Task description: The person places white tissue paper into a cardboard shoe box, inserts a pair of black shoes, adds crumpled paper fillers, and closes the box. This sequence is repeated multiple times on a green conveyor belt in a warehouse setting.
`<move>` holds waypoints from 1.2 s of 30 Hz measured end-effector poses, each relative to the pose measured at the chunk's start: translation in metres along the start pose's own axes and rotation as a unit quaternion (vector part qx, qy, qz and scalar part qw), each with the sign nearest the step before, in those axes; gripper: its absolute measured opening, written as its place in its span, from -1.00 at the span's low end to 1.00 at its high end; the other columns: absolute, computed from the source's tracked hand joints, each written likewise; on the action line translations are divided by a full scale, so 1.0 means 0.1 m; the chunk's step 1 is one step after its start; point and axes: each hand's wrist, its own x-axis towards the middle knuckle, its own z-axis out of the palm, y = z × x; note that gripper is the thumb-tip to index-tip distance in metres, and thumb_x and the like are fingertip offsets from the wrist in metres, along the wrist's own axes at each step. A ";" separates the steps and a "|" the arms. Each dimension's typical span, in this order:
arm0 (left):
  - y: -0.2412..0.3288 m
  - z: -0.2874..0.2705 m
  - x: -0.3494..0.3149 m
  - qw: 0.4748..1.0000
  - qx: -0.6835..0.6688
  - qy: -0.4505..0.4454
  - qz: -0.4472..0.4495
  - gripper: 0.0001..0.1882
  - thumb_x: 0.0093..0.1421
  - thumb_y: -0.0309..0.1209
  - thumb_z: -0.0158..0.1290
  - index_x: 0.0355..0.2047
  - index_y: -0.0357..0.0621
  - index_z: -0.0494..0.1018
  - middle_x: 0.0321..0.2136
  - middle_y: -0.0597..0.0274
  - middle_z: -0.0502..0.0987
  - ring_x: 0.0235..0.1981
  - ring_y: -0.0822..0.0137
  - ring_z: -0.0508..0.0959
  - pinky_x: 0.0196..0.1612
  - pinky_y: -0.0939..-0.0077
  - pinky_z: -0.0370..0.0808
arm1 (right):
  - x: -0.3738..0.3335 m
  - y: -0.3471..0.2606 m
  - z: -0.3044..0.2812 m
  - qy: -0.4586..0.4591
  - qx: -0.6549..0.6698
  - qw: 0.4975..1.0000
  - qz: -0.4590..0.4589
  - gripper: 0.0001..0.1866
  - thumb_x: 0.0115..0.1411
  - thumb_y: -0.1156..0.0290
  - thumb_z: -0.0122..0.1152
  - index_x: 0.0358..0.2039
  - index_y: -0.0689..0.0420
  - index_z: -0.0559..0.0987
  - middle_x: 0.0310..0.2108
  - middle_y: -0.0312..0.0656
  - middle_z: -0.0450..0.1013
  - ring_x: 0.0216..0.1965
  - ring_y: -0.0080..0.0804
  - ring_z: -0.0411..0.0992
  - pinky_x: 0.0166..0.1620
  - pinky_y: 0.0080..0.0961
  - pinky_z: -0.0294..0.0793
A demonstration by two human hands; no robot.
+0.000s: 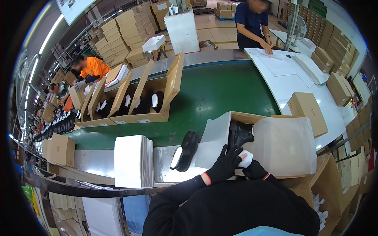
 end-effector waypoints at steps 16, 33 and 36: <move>-0.43 0.90 0.01 0.998 -0.006 -0.066 -0.011 -0.56 -0.15 -0.43 0.20 -0.19 -0.17 0.44 -0.26 -0.10 0.48 -0.06 -0.05 0.41 -0.05 0.12 0.36 | 1.03 1.05 -0.26 0.006 -0.312 0.950 -0.035 0.09 -0.21 0.31 0.48 0.33 -0.19 0.07 0.30 0.10 -0.01 0.31 0.16 -0.07 0.27 -0.08 0.06; -0.49 1.46 -0.09 0.913 -0.221 0.016 -0.342 -0.65 0.05 -0.46 0.06 -0.12 -0.28 0.38 -0.31 -0.15 0.52 -0.19 -0.13 0.50 -0.18 0.17 0.45 | 1.13 0.98 -0.41 0.031 -0.317 0.947 -0.047 0.02 -0.19 0.34 0.46 0.30 -0.31 0.14 0.36 0.07 -0.19 0.32 0.05 -0.01 0.09 -0.09 0.36; -0.43 1.29 -0.04 0.870 -0.277 0.017 -0.408 -0.60 0.01 -0.44 0.12 -0.10 -0.22 0.39 -0.26 -0.10 0.51 -0.16 -0.07 0.50 -0.15 0.17 0.43 | 1.15 0.90 -0.41 0.023 -0.331 0.942 -0.050 0.04 -0.19 0.33 0.46 0.32 -0.22 0.11 0.35 0.09 -0.15 0.31 0.06 -0.01 0.08 -0.08 0.36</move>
